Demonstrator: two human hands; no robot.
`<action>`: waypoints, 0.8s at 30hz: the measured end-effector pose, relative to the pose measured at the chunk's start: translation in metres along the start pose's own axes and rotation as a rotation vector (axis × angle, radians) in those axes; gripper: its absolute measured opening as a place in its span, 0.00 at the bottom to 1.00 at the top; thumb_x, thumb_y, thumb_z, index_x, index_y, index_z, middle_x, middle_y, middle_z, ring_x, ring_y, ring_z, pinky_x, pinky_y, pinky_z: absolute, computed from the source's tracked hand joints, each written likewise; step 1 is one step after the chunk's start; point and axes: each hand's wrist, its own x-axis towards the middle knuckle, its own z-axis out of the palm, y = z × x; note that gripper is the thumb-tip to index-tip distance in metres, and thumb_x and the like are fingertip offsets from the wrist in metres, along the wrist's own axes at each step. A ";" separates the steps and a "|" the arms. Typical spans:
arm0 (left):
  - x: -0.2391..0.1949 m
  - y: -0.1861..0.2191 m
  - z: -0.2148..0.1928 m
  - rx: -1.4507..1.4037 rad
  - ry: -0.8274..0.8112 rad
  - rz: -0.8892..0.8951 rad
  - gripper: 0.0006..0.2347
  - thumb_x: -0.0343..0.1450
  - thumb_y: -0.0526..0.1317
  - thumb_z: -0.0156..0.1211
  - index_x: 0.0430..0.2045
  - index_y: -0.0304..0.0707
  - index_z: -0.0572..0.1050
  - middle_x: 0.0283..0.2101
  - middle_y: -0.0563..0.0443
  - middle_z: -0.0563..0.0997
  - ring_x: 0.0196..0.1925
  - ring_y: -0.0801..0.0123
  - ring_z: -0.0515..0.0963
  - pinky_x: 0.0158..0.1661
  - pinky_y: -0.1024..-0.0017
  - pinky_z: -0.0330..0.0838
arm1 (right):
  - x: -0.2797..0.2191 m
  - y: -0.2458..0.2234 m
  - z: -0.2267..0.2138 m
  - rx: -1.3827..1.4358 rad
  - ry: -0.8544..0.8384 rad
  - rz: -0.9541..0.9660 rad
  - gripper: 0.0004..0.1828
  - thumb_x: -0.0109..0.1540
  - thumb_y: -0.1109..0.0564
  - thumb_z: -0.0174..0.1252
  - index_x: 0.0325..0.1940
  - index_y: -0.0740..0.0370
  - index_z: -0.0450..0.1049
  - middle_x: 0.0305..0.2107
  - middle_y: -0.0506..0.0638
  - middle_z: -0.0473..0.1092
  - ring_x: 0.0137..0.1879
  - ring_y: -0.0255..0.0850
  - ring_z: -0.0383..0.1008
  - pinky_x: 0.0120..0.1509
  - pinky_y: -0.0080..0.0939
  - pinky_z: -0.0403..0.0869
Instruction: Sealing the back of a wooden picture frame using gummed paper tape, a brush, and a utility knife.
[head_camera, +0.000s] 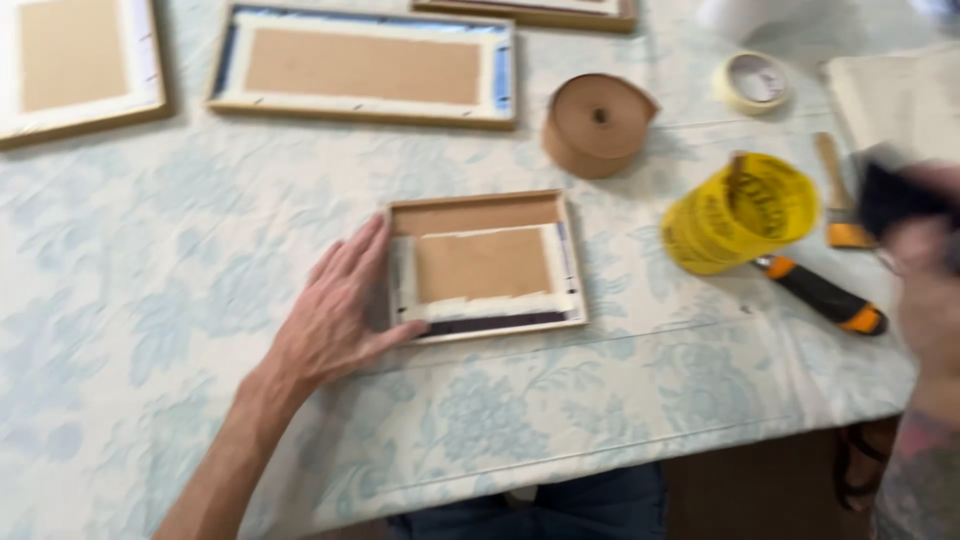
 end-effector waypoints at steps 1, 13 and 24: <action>0.004 -0.003 0.001 0.042 -0.043 0.049 0.51 0.64 0.68 0.59 0.75 0.34 0.43 0.79 0.40 0.48 0.80 0.58 0.48 0.73 0.54 0.41 | 0.016 -0.060 -0.093 0.887 -0.134 0.046 0.20 0.69 0.70 0.63 0.65 0.85 0.75 0.55 0.74 0.70 0.61 0.63 0.69 0.70 0.57 0.67; 0.006 -0.018 0.009 0.080 -0.042 0.081 0.59 0.54 0.77 0.63 0.73 0.30 0.52 0.78 0.38 0.53 0.77 0.51 0.58 0.71 0.40 0.47 | 0.079 -0.232 0.025 0.952 -0.241 -0.673 0.22 0.62 0.54 0.64 0.61 0.56 0.75 0.55 0.50 0.71 0.63 0.47 0.70 0.66 0.49 0.68; 0.004 -0.020 0.010 0.055 -0.030 0.068 0.60 0.55 0.80 0.58 0.74 0.32 0.50 0.78 0.39 0.53 0.77 0.52 0.59 0.73 0.43 0.44 | 0.103 -0.292 0.020 0.973 -0.362 -0.810 0.24 0.59 0.59 0.65 0.60 0.57 0.75 0.54 0.51 0.69 0.65 0.48 0.68 0.70 0.50 0.67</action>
